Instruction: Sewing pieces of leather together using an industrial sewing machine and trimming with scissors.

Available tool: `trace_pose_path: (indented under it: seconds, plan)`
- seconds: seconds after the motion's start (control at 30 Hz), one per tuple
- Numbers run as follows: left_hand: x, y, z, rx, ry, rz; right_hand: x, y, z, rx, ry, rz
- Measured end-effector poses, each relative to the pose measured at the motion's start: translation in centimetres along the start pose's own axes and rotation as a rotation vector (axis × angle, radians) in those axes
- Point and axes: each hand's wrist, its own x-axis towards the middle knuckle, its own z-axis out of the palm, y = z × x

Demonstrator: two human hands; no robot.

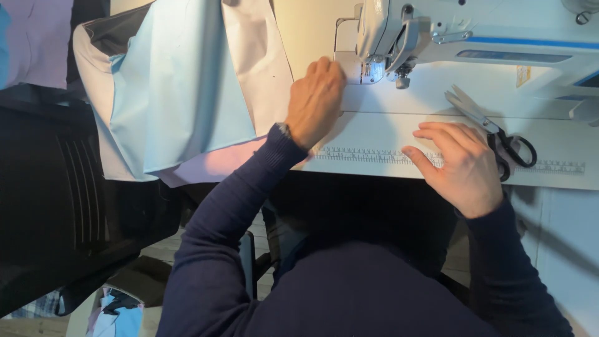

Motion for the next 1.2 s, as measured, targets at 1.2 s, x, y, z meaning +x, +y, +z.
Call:
trace_pose_path:
  seconds: [1.2]
  plan:
    - [-3.5, -1.1, -6.4, -0.195, 0.055, -0.132, 8.0, 1.1, 8.3, -0.020, 0.060, -0.165]
